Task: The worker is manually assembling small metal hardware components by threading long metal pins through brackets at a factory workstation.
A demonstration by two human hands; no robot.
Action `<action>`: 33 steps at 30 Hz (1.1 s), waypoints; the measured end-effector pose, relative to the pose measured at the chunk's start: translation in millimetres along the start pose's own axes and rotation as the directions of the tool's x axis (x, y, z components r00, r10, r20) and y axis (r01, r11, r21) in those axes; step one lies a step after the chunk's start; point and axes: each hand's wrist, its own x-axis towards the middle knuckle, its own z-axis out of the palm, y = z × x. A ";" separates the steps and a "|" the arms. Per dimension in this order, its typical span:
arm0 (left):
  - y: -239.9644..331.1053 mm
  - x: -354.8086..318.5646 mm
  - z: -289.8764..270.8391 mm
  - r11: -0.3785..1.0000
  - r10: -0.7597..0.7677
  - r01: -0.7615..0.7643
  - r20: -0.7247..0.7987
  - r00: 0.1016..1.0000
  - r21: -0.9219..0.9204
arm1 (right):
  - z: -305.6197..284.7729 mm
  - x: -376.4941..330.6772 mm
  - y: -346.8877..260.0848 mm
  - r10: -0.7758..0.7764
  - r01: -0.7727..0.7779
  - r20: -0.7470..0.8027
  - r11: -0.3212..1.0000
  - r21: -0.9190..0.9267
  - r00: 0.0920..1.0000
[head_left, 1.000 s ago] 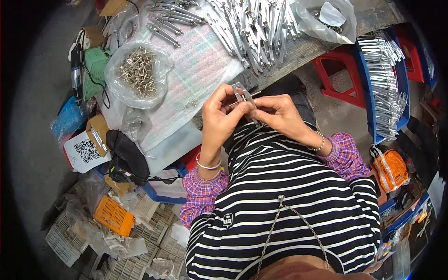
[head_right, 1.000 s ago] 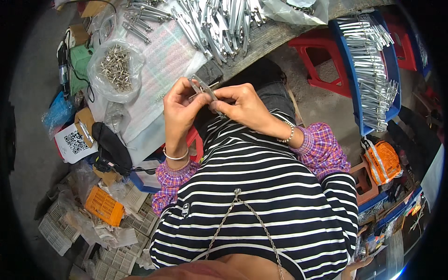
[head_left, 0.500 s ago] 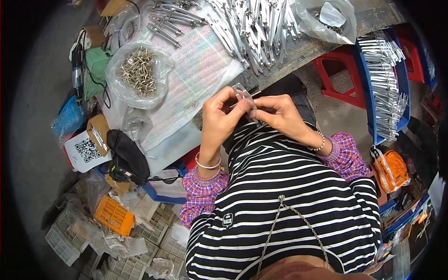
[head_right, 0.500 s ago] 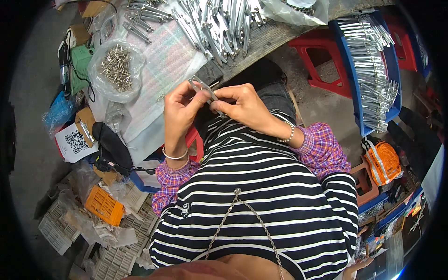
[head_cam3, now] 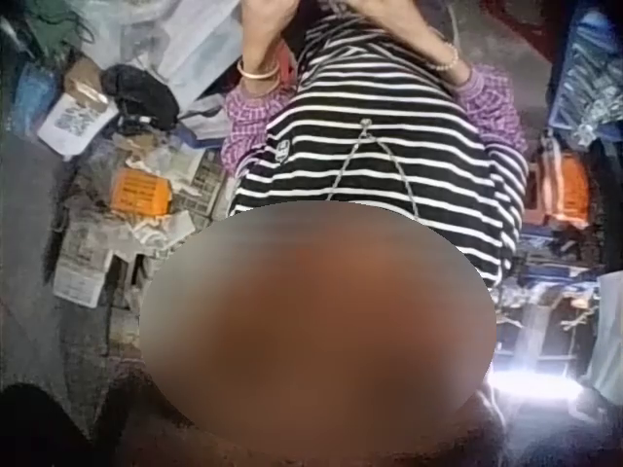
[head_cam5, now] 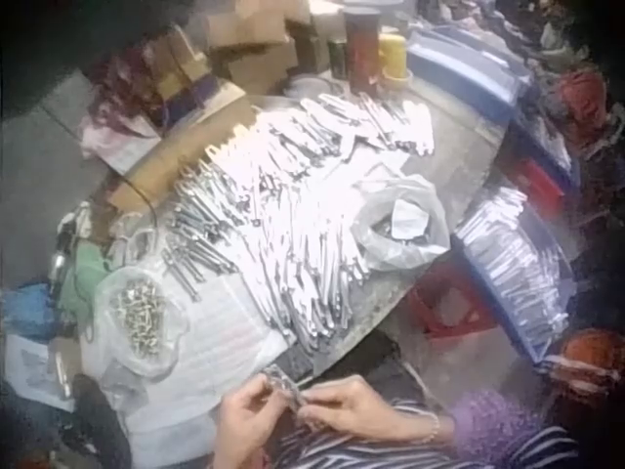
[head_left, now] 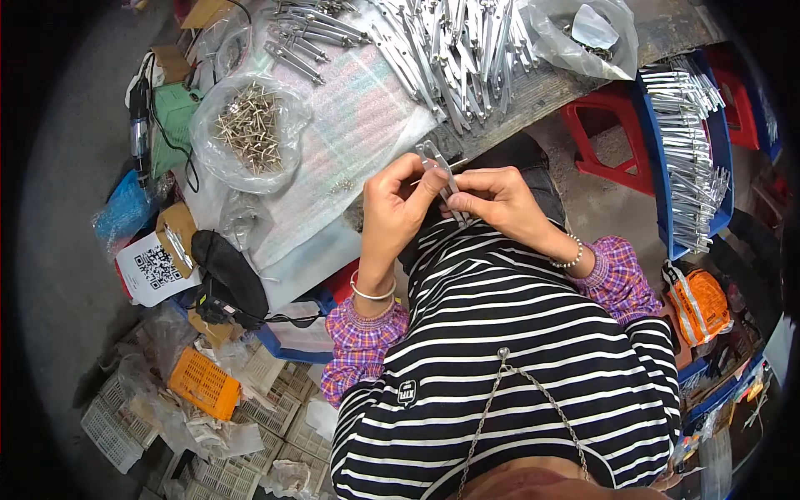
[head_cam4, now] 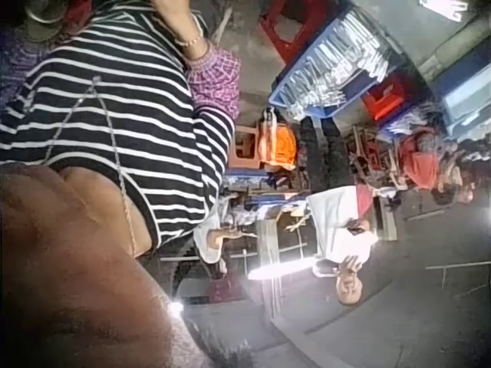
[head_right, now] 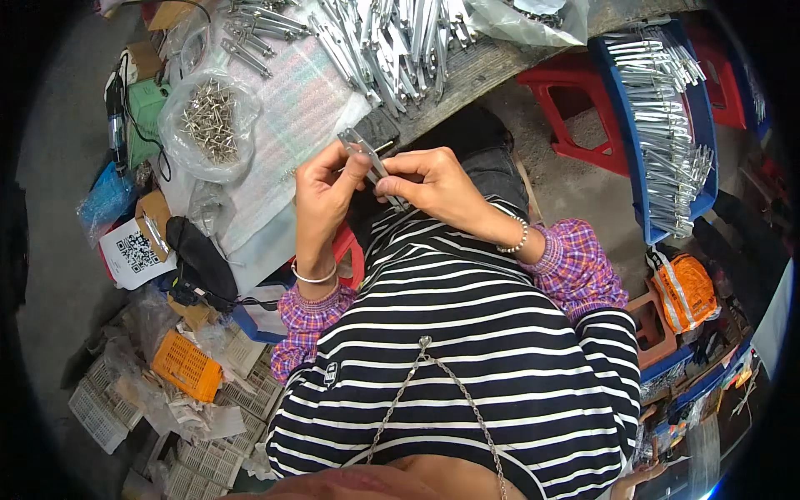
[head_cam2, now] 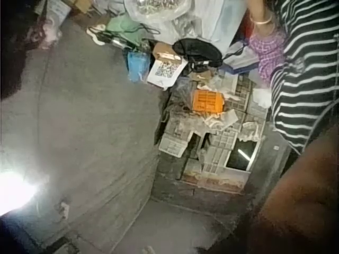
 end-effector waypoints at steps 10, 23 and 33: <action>-6.4 1.8 -7.0 0.995 0.006 -0.010 0.042 0.999 0.104 | 2.5 -0.2 2.8 -0.006 0.006 -0.004 1.000 0.026 1.000; 0.5 3.1 -0.4 0.974 0.061 -0.045 -0.064 0.996 0.222 | -6.6 0.4 -5.2 -0.116 0.125 0.047 0.929 -0.348 0.992; 6.2 -1.2 11.3 0.997 0.072 -0.074 -0.078 0.994 -0.023 | -9.2 -2.6 -4.0 -0.106 0.110 0.037 0.985 -0.130 0.994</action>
